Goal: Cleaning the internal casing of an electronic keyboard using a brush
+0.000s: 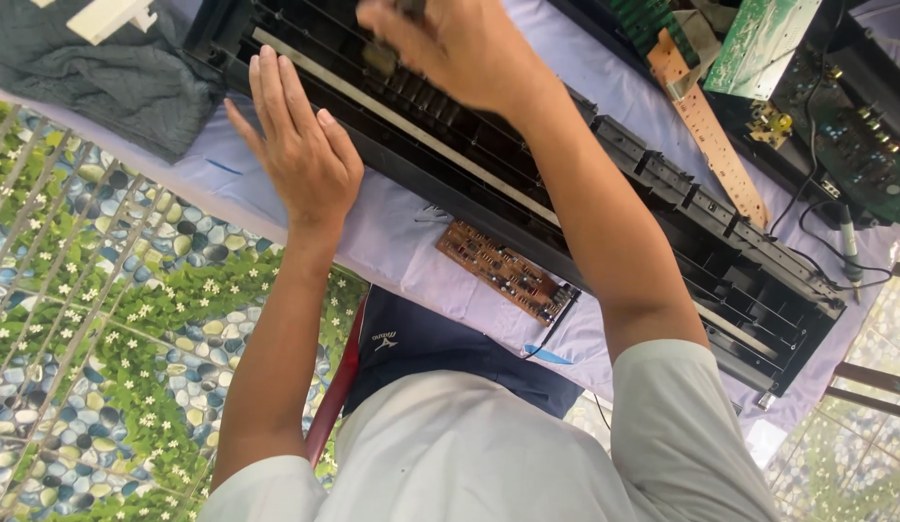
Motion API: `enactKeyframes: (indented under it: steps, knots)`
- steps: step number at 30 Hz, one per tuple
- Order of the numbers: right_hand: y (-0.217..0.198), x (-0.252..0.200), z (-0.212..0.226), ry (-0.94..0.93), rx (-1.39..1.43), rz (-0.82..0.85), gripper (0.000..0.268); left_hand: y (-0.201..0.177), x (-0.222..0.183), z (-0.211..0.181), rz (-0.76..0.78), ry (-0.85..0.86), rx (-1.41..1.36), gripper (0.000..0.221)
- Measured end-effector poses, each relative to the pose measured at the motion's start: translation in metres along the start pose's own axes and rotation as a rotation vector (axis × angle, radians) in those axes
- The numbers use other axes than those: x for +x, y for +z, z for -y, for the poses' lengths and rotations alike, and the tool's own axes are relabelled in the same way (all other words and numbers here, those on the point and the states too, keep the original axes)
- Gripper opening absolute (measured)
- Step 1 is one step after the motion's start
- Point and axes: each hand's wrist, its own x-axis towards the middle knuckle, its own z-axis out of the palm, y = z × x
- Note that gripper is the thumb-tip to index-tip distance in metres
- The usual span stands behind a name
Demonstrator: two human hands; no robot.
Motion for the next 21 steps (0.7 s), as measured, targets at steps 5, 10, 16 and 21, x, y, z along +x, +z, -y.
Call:
enactKeyframes:
  steps: [5, 10, 16, 21]
  knots:
    - [-0.024, -0.025, 0.017, -0.177, 0.020, 0.009, 0.030, 0.000, 0.001, 0.001, 0.017, -0.004, 0.012, 0.051]
    - [-0.033, -0.042, 0.013, -0.175, -0.010, -0.054, 0.029, -0.004, 0.003, -0.003, 0.020, 0.002, -0.023, 0.053]
    - [-0.045, -0.052, 0.017, -0.190, -0.023, 0.048, 0.031, -0.005, 0.002, -0.003, 0.035, 0.002, 0.013, 0.051]
    - [-0.047, -0.065, 0.021, -0.143, 0.064, 0.069, 0.035, -0.008, 0.004, -0.006, 0.001, 0.021, 0.024, 0.052]
